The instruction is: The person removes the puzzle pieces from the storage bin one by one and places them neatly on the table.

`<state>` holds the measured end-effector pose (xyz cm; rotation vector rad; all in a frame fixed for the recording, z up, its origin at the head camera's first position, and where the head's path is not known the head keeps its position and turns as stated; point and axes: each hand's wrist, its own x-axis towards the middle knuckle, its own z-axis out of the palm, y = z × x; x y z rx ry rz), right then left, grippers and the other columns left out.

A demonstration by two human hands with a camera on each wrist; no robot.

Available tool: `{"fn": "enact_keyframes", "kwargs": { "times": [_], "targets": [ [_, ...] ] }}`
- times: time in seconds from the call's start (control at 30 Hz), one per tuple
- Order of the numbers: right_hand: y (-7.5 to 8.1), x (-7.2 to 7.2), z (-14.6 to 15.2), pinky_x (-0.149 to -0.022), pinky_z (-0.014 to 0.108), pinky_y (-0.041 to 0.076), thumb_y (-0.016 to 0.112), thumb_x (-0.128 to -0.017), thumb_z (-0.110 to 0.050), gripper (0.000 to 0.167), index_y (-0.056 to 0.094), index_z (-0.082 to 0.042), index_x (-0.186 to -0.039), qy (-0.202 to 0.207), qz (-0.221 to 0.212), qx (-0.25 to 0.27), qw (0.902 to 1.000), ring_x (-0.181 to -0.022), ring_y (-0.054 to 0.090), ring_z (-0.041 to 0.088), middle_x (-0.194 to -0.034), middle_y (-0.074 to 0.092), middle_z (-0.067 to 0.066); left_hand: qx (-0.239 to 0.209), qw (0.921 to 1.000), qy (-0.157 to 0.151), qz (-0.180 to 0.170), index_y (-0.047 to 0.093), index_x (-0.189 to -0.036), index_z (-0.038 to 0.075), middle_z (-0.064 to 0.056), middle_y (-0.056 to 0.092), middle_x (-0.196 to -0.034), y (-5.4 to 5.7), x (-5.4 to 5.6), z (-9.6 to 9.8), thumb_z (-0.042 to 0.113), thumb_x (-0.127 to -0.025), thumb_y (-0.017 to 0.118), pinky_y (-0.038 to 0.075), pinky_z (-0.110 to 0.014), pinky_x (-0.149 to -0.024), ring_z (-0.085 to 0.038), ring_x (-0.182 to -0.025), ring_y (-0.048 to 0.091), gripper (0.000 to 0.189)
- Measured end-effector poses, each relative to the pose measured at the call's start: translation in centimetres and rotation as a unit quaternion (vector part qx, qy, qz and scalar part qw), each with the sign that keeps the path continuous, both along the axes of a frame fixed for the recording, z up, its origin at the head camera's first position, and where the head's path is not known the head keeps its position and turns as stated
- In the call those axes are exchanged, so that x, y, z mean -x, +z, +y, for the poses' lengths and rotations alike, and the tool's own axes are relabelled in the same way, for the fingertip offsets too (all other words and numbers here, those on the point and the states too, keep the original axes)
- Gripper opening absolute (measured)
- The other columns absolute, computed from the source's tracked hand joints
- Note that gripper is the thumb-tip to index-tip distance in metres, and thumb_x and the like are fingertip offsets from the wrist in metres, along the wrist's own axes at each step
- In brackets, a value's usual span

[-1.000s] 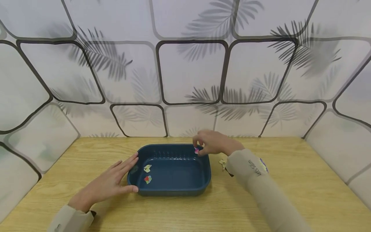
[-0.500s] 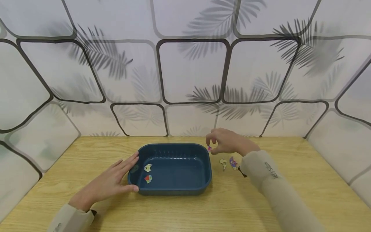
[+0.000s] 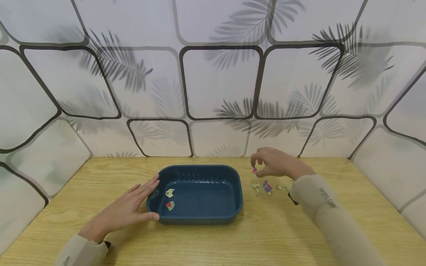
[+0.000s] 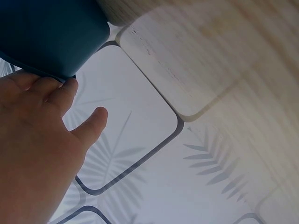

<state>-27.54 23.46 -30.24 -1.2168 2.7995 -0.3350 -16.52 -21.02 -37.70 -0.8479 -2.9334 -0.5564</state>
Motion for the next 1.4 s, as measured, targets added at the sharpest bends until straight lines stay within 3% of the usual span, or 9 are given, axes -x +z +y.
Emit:
{"fn": "enact_keyframes", "kwargs": {
  "times": [0.93,1.4],
  "targets": [
    [-1.5,-0.1,5.9,-0.066,0.039,0.047,0.08,-0.082,-0.014,0.019,0.068,-0.012,-0.097,-0.045,-0.022,-0.001,0.9987,-0.078,0.051,0.017,-0.089,0.055,-0.001,-0.005,1.0,-0.003,-0.008,0.033,-0.155,-0.006,-0.015,0.022,-0.166,-0.1,0.0,0.0,0.062,-0.092,0.065,0.025,-0.065,-0.115,-0.036,-0.144,0.038,0.098],
    [-2.9,-0.1,9.1,-0.063,0.034,0.045,0.081,-0.082,-0.013,0.018,0.069,-0.009,-0.096,-0.076,-0.031,-0.01,0.9966,-0.077,0.051,0.014,-0.089,0.057,-0.001,-0.008,0.9999,-0.008,-0.013,0.031,-0.156,-0.007,-0.016,0.022,-0.166,0.5,-0.1,-0.2,0.064,-0.092,0.063,0.025,-0.067,-0.114,-0.038,-0.143,0.039,0.1]
  ]
}}
